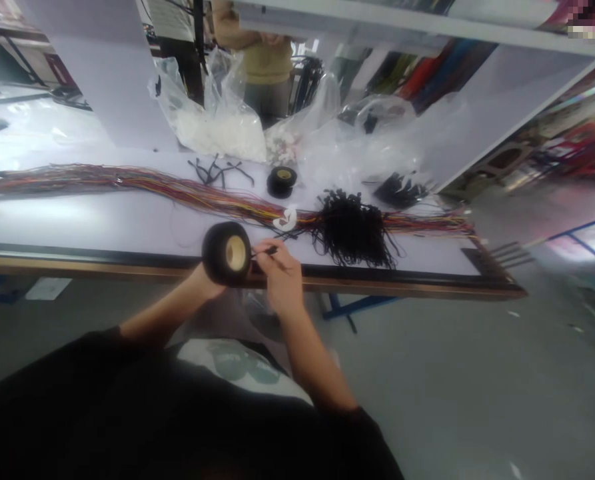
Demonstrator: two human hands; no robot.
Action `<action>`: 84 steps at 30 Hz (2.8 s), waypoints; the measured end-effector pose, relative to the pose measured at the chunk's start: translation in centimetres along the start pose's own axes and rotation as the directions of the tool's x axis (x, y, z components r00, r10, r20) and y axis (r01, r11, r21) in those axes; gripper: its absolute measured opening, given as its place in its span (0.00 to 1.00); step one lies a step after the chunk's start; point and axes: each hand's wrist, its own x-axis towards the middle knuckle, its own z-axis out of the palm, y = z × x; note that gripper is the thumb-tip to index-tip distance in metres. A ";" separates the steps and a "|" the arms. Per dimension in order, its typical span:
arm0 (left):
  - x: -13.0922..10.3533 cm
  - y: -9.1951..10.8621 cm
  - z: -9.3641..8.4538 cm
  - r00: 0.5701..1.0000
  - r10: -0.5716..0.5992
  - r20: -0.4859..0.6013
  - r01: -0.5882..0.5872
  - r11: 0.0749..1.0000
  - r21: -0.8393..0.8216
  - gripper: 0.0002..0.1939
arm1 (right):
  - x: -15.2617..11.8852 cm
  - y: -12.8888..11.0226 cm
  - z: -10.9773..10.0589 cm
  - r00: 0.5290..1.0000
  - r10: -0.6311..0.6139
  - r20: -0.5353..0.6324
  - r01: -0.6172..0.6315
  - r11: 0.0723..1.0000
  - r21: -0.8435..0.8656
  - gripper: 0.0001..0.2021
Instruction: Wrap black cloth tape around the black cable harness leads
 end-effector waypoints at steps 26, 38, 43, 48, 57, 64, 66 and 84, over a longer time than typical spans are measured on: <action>1.0 -0.9 -0.8 0.982 0.180 -0.049 -0.165 0.960 0.225 0.13 | -0.1 1.2 0.3 0.987 -0.136 -0.085 0.084 0.890 -0.449 0.08; -0.3 -0.3 -1.8 0.960 0.238 0.147 -0.258 0.955 0.144 0.36 | -0.4 0.8 0.7 0.937 0.338 -0.094 -0.323 0.935 0.143 0.11; -0.7 1.3 -2.7 0.795 0.171 0.582 -0.507 0.714 0.483 0.40 | 0.1 -1.0 -0.3 0.950 0.308 -0.044 -0.310 0.949 -0.054 0.09; 0.3 0.3 -1.4 0.836 0.476 0.272 -0.488 0.419 0.766 0.07 | -0.4 -1.6 -0.3 0.974 0.215 -0.069 -0.223 0.963 -0.152 0.09; 0.5 -0.7 0.1 0.804 0.593 0.044 -0.472 0.591 0.654 0.04 | -0.6 0.2 0.4 0.985 0.081 -0.150 -0.116 0.963 -0.242 0.08; 1.4 1.6 -0.7 0.974 -0.126 0.189 0.106 0.988 0.115 0.24 | -0.7 -0.8 -0.1 0.997 -0.079 -0.002 0.074 0.940 -0.334 0.06; 1.5 1.6 -0.9 0.954 -0.168 0.246 0.153 0.985 0.081 0.27 | -0.7 -0.6 0.0 0.999 -0.026 -0.029 0.017 0.964 -0.266 0.07; -0.3 2.3 -0.7 0.946 -0.044 0.321 -0.101 0.901 0.422 0.11 | 0.1 -2.6 -1.7 0.923 -0.322 0.212 0.383 0.701 -0.602 0.11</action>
